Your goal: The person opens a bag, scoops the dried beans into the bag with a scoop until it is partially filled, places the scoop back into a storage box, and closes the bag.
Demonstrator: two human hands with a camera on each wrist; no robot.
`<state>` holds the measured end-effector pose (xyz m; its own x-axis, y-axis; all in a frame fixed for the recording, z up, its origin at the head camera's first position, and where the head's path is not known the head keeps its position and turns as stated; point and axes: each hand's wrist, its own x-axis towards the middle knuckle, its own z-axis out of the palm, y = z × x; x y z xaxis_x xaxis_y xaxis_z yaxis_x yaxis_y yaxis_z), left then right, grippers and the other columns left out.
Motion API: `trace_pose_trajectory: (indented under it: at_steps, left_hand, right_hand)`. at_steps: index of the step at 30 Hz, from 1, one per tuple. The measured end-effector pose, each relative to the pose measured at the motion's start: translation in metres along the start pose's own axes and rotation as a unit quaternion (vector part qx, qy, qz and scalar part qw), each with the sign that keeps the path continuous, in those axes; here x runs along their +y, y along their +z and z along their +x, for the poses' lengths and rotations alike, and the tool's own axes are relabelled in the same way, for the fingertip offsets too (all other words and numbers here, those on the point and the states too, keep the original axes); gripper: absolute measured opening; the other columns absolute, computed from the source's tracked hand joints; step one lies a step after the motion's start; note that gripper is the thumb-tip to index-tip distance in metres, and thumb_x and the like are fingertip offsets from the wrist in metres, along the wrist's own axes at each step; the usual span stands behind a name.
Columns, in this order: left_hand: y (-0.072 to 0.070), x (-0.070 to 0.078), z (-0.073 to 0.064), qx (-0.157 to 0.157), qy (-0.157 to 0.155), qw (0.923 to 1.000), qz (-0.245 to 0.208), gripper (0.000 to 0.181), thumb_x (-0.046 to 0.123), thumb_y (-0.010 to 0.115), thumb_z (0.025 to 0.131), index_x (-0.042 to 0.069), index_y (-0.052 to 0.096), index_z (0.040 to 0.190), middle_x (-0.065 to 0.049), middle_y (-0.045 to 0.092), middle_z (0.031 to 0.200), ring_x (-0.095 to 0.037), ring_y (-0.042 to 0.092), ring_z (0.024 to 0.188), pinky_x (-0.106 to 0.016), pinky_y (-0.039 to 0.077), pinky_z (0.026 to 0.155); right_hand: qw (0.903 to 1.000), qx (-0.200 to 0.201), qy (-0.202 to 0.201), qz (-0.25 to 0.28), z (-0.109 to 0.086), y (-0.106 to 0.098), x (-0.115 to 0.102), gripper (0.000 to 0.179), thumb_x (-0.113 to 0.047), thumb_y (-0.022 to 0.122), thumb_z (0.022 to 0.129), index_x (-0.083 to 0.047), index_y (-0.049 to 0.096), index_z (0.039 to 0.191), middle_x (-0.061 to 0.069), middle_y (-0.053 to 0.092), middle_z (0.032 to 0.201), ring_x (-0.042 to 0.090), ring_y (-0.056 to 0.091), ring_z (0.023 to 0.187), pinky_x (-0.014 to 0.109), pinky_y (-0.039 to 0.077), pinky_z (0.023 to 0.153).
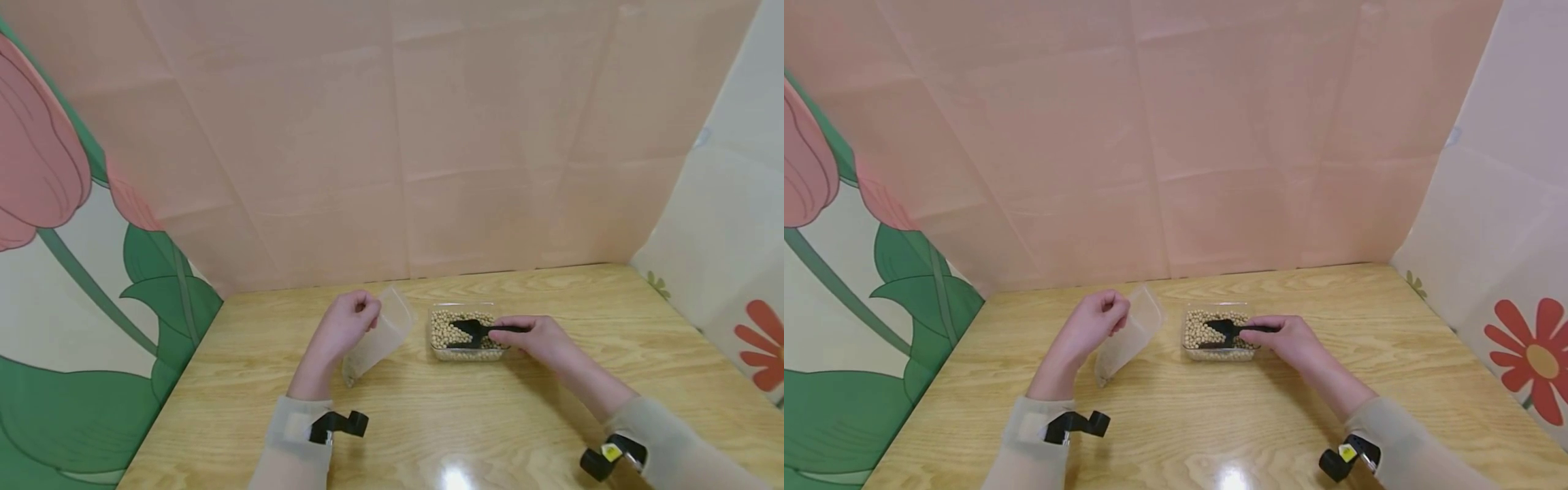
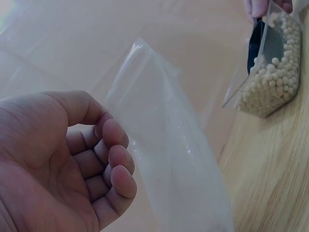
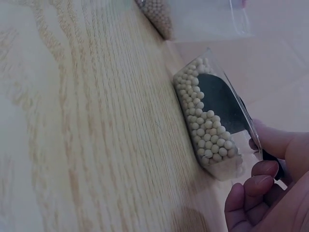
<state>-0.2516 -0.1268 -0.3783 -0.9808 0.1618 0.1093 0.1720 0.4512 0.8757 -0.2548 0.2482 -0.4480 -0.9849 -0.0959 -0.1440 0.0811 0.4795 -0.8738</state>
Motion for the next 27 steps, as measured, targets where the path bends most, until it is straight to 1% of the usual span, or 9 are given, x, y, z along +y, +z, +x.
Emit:
trace_pose_trajectory:
  at_steps: [6, 10, 16, 21, 24, 27]
  left_hand:
    - [-0.0004, -0.0003, 0.0001, -0.001, 0.003, 1.0000, 0.002, 0.028, 0.017, 0.056, 0.110, 0.010, 0.064, 0.084, -0.005, 0.062, 0.080, -0.018, 0.039, 0.060, -0.032, 0.035, 0.056]
    - [-0.0005, -0.0004, 0.0001, -0.003, 0.004, 1.0000, 0.000, 0.028, 0.017, 0.057, 0.110, 0.010, 0.064, 0.084, -0.005, 0.061, 0.079, -0.018, 0.039, 0.060, -0.032, 0.034, 0.056]
    - [-0.0002, -0.0010, 0.0003, -0.003, 0.003, 1.0000, 0.000, 0.029, 0.019, 0.057, 0.111, 0.010, 0.064, 0.083, -0.005, 0.061, 0.078, -0.019, 0.038, 0.060, -0.032, 0.035, 0.057]
    - [-0.0001, -0.0014, 0.0011, -0.003, 0.006, 1.0000, 0.004, 0.029, 0.018, 0.056, 0.111, 0.010, 0.064, 0.084, -0.005, 0.061, 0.079, -0.019, 0.038, 0.060, -0.032, 0.035, 0.057]
    - [-0.0002, -0.0010, 0.0012, -0.003, 0.005, 1.0000, 0.006, 0.029, 0.017, 0.056, 0.110, 0.010, 0.064, 0.083, -0.005, 0.061, 0.078, -0.018, 0.038, 0.060, -0.032, 0.035, 0.057]
    - [-0.0004, -0.0007, 0.0010, -0.003, 0.002, 1.0000, 0.007, 0.029, 0.018, 0.056, 0.111, 0.010, 0.064, 0.083, -0.005, 0.061, 0.078, -0.018, 0.038, 0.060, -0.032, 0.035, 0.056]
  right_hand:
    - [0.9996, 0.001, 0.001, 0.027, -0.0005, 0.0011, 0.0025, 0.061, -0.051, 0.088, 0.093, -0.013, 0.077, 0.140, 0.013, 0.067, 0.151, 0.019, 0.064, 0.113, 0.036, 0.056, 0.090]
    - [0.9987, 0.000, 0.005, 0.051, -0.0009, 0.0018, 0.0024, 0.060, -0.047, 0.088, 0.094, -0.012, 0.075, 0.142, 0.010, 0.071, 0.144, 0.018, 0.067, 0.106, 0.035, 0.058, 0.087]
    - [0.9964, -0.006, 0.012, 0.084, -0.0003, 0.0006, 0.0050, 0.059, -0.042, 0.086, 0.097, -0.010, 0.072, 0.145, 0.004, 0.080, 0.122, 0.018, 0.068, 0.096, 0.036, 0.058, 0.083]
    - [0.9942, -0.005, 0.017, 0.106, 0.0015, -0.0013, 0.0084, 0.059, -0.039, 0.086, 0.098, -0.010, 0.071, 0.147, -0.002, 0.079, 0.107, 0.016, 0.060, 0.080, 0.034, 0.055, 0.075]
    - [0.9936, 0.000, 0.018, 0.112, 0.0015, -0.0026, 0.0085, 0.059, -0.039, 0.086, 0.098, -0.010, 0.071, 0.147, -0.005, 0.075, 0.099, 0.014, 0.058, 0.077, 0.033, 0.052, 0.074]
    - [0.9924, 0.002, 0.019, 0.122, 0.0004, -0.0035, 0.0070, 0.060, -0.039, 0.085, 0.098, -0.009, 0.070, 0.147, -0.005, 0.073, 0.098, 0.014, 0.057, 0.077, 0.034, 0.052, 0.076]
